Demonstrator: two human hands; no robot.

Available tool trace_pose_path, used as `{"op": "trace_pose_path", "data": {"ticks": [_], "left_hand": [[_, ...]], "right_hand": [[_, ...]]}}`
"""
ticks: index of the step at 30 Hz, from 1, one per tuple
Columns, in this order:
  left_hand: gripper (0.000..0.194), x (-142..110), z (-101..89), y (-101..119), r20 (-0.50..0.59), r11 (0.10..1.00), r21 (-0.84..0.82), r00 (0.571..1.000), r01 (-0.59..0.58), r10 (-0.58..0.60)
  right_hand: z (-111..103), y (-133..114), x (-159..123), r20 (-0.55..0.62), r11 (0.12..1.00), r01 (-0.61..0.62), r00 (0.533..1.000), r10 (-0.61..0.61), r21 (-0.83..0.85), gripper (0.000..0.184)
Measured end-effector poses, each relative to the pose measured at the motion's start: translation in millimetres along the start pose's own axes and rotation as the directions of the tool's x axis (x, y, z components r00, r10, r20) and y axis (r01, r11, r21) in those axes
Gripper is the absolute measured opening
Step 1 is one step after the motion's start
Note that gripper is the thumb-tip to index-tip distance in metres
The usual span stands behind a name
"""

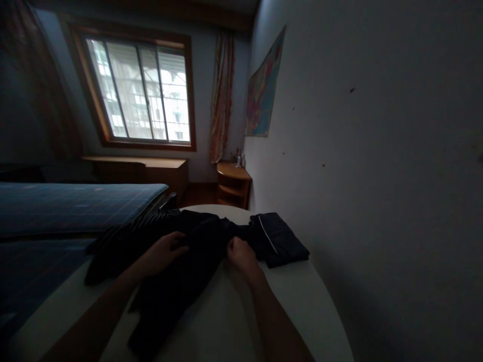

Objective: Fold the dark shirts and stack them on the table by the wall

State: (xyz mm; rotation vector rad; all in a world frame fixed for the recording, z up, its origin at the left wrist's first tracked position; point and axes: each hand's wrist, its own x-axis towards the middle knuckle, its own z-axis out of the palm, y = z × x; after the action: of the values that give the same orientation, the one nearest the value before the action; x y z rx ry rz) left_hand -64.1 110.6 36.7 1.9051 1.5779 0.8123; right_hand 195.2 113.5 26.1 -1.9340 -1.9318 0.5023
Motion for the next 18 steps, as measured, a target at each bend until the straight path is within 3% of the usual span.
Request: {"op": "trace_pose_path", "data": {"ticks": [3, 7, 9, 11, 15, 18], "left_hand": [[0.044, 2.4, -0.2, 6.1, -0.092, 0.996, -0.089, 0.996, 0.010, -0.019], [0.044, 1.5, 6.6, -1.0, 0.035, 0.990, -0.129, 0.998, 0.049, -0.045], [0.048, -0.6, 11.2, -7.5, 0.123, 0.993, -0.095, 0.991, 0.065, -0.053], [0.051, -3.0, 14.7, -13.5, 0.178, 0.999, -0.015, 0.983, 0.045, -0.042], [0.033, -6.6, 16.6, -21.5, 0.270, 0.980, 0.200, 0.962, -0.023, -0.033], [0.024, -7.3, 15.3, -26.0, 0.293, 0.956, 0.291, 0.954, -0.026, -0.063]], "right_hand": [[-20.4, 9.5, 7.9, -0.168, 0.991, -0.040, 0.984, 0.061, 0.124, 0.021], [-31.1, 20.0, 15.8, -0.341, 0.962, 0.075, 0.940, 0.021, 0.264, 0.021], [-26.2, 22.7, 16.8, -0.291, 0.941, 0.110, 0.957, -0.012, 0.321, 0.026], [-17.2, 24.4, 15.2, -0.165, 0.925, 0.099, 0.985, -0.040, 0.368, 0.043], [-0.9, 27.2, 9.9, 0.014, 0.924, 0.125, 0.990, -0.139, 0.362, 0.078], [0.9, 28.2, 10.5, 0.020, 0.929, 0.151, 0.986, -0.168, 0.338, 0.073]]}}
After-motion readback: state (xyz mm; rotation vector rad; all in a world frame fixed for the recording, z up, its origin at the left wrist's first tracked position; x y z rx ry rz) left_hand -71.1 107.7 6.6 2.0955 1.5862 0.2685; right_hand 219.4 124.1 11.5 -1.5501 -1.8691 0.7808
